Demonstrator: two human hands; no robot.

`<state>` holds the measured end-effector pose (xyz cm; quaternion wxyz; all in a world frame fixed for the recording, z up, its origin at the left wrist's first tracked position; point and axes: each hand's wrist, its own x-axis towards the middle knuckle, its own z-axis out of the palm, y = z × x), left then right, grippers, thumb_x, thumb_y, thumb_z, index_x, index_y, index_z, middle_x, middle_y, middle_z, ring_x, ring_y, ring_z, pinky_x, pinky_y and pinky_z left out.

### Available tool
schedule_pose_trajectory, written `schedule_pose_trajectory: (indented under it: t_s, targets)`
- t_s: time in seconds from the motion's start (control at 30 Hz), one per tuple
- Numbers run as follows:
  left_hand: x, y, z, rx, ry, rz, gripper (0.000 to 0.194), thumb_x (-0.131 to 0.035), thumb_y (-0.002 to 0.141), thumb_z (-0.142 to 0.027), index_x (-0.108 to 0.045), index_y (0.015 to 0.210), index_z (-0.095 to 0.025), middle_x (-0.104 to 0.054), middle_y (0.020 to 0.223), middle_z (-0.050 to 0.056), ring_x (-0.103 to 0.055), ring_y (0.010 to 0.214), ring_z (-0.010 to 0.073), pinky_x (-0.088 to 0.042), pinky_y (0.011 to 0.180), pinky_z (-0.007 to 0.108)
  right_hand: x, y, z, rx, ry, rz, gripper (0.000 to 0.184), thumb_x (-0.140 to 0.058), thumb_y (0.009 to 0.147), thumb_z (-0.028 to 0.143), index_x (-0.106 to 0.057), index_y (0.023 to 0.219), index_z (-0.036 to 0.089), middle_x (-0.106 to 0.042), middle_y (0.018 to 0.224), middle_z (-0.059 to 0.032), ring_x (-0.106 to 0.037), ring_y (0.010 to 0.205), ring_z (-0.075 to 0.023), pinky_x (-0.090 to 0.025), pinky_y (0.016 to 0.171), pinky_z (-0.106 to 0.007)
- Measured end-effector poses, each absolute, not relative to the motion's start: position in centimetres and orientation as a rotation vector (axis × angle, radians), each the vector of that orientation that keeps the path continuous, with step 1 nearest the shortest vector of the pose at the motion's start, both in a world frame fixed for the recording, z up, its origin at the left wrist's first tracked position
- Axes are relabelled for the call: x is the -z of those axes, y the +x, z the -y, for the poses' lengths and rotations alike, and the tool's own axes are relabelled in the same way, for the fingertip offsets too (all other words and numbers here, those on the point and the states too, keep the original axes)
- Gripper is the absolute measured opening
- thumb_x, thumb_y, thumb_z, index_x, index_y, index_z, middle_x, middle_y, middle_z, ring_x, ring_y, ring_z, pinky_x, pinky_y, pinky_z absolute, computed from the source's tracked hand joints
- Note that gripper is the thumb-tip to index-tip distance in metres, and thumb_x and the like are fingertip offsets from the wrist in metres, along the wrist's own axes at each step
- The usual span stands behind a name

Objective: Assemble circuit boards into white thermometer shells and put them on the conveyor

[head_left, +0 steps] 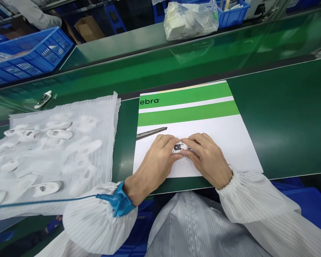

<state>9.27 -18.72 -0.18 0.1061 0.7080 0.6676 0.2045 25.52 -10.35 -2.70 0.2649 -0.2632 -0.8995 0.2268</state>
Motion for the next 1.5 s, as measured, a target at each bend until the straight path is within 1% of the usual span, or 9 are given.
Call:
schedule_pose_trajectory:
  t_s: [0.4,0.47,0.6,0.77,1.03,1.17,1.27,1.37,1.5]
  targets:
    - [0.6,9.8,18.9,-0.591,2.047,-2.014,0.025,-0.049,0.095,-0.015,-0.052,0.120,-0.014,-0.059,0.116,0.011,-0.051,0.107,0.0242,-0.050,0.093,0.043,2.2,25.1,10.7,-0.648,-0.767,2.487,0.026,-0.053,0.097,0.028,-0.061,0.117,0.015,-0.058,0.104,-0.0100,-0.049,0.094,-0.0227,-0.048,0.084,-0.038]
    - [0.2,9.7,18.9,-0.611,1.992,-1.986,0.028,-0.053,0.094,-0.016,-0.051,0.121,-0.016,-0.058,0.119,0.010,-0.051,0.110,0.0239,-0.050,0.096,0.043,2.1,25.0,10.6,-0.647,-0.764,2.488,0.024,-0.053,0.096,0.029,-0.062,0.114,0.015,-0.058,0.103,-0.0101,-0.049,0.093,-0.0223,-0.048,0.084,-0.039]
    - [-0.8,9.9,18.9,-0.642,1.934,-1.914,0.050,-0.068,0.086,-0.028,-0.045,0.129,-0.019,-0.054,0.129,0.010,-0.048,0.120,0.0252,-0.049,0.101,0.044,2.3,24.9,10.9,-0.605,-0.748,2.503,0.024,-0.052,0.096,0.020,-0.061,0.117,0.011,-0.057,0.104,-0.0114,-0.050,0.093,-0.0215,-0.049,0.084,-0.038]
    - [-0.2,10.7,18.5,-0.723,2.092,-1.986,0.029,-0.060,0.090,-0.013,-0.051,0.118,-0.011,-0.060,0.114,0.013,-0.054,0.106,0.0244,-0.054,0.092,0.043,3.1,25.0,11.7,-0.512,-0.783,2.429,0.034,-0.052,0.092,0.004,-0.057,0.125,0.008,-0.059,0.111,-0.0119,-0.050,0.102,-0.0223,-0.050,0.087,-0.036]
    - [-0.4,11.1,17.9,-0.724,2.132,-1.974,0.020,-0.057,0.090,-0.010,-0.056,0.110,-0.008,-0.062,0.104,0.013,-0.055,0.098,0.0241,-0.054,0.087,0.042,2.2,25.0,11.2,-0.517,-0.724,2.561,0.031,-0.052,0.090,0.001,-0.059,0.121,0.000,-0.060,0.104,-0.0141,-0.048,0.094,-0.0231,-0.050,0.084,-0.038]
    - [-0.9,11.0,17.5,-0.615,2.063,-1.948,0.009,-0.058,0.091,-0.018,-0.060,0.097,-0.012,-0.062,0.098,0.011,-0.055,0.093,0.0240,-0.055,0.081,0.041,2.2,24.9,10.6,-0.554,-0.715,2.577,0.023,-0.050,0.090,0.001,-0.064,0.108,0.005,-0.059,0.094,-0.0112,-0.046,0.085,-0.0225,-0.049,0.076,-0.038]
    - [-0.7,10.4,17.8,-0.588,2.009,-1.971,0.022,-0.062,0.090,-0.027,-0.060,0.106,-0.012,-0.061,0.108,0.012,-0.054,0.101,0.0254,-0.052,0.088,0.044,2.4,25.0,10.4,-0.547,-0.683,2.571,0.023,-0.049,0.093,0.006,-0.064,0.111,0.008,-0.060,0.097,-0.0107,-0.047,0.088,-0.0229,-0.049,0.078,-0.038]
    - [-0.3,9.6,18.8,-0.570,2.031,-1.974,0.035,-0.066,0.087,-0.025,-0.055,0.118,-0.012,-0.057,0.120,0.013,-0.051,0.111,0.0270,-0.049,0.095,0.046,2.4,25.4,10.4,-0.570,-0.695,2.582,0.025,-0.050,0.095,0.012,-0.061,0.117,0.011,-0.059,0.105,-0.0099,-0.048,0.095,-0.0222,-0.049,0.083,-0.036]
    - [0.0,8.7,20.1,-0.547,2.056,-2.038,0.030,-0.062,0.089,-0.018,-0.055,0.118,-0.014,-0.058,0.114,0.011,-0.052,0.108,0.0252,-0.050,0.094,0.043,2.3,26.0,10.4,-0.643,-0.738,2.547,0.023,-0.050,0.096,0.014,-0.063,0.115,0.015,-0.059,0.108,-0.0085,-0.047,0.093,-0.0207,-0.048,0.086,-0.036]
